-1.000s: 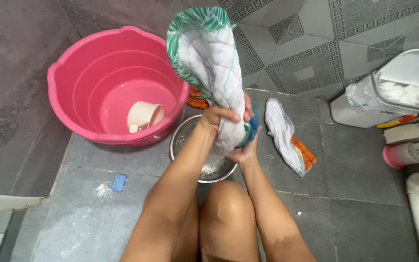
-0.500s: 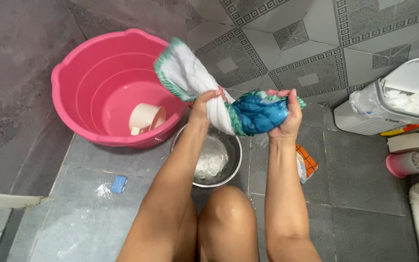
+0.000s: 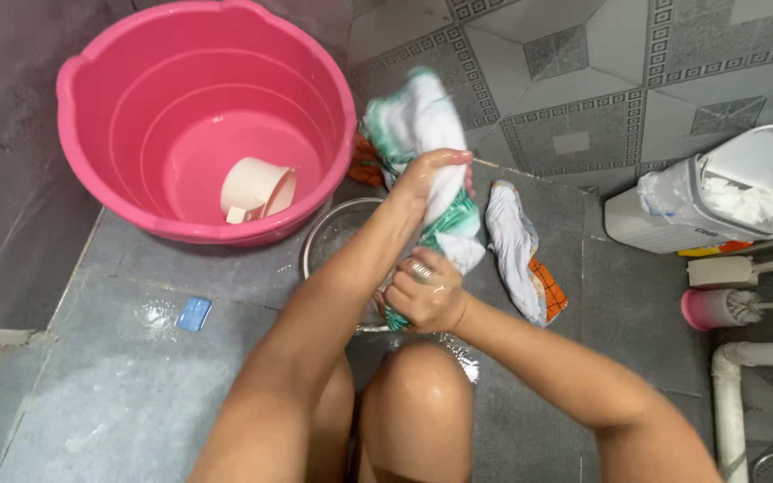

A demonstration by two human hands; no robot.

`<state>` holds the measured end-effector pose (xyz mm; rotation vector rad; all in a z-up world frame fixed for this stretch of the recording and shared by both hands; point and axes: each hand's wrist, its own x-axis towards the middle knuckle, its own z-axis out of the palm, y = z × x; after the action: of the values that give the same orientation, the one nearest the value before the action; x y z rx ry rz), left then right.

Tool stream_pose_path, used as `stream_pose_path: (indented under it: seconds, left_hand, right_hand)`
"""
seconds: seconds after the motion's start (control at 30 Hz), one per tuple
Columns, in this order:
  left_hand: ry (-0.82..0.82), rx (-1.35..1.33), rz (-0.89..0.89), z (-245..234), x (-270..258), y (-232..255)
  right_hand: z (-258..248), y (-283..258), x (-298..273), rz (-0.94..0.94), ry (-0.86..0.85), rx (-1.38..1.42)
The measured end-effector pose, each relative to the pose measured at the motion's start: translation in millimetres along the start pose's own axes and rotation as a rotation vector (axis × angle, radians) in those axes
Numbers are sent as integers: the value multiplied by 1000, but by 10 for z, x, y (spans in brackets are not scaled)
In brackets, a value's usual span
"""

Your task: The person washes several patterned cloths by hand in a metal bowl filled with soapy water. They repeatedly submerge, scrub, and wring out each cloth, then place them on the floor. The person also uses a plastic scoop to transfer water between a pink basin and the metal bowl.

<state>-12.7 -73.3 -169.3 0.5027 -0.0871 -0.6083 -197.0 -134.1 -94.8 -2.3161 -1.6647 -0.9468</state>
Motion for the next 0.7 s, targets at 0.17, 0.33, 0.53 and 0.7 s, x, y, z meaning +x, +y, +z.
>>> stream_pose_path:
  seconds: [0.17, 0.33, 0.53, 0.7]
  left_hand:
    - [-45, 362, 62, 204, -56, -26]
    - [226, 954, 388, 491, -279, 8]
    - [358, 1317, 460, 713, -473, -30]
    - [257, 1619, 439, 640, -434, -103]
  right_hand:
    - [645, 0, -455, -101, -155, -228]
    - [1517, 161, -840, 30, -186, -40]
    - [1612, 264, -366, 209, -358, -172]
    - [1501, 189, 11, 437, -402, -76]
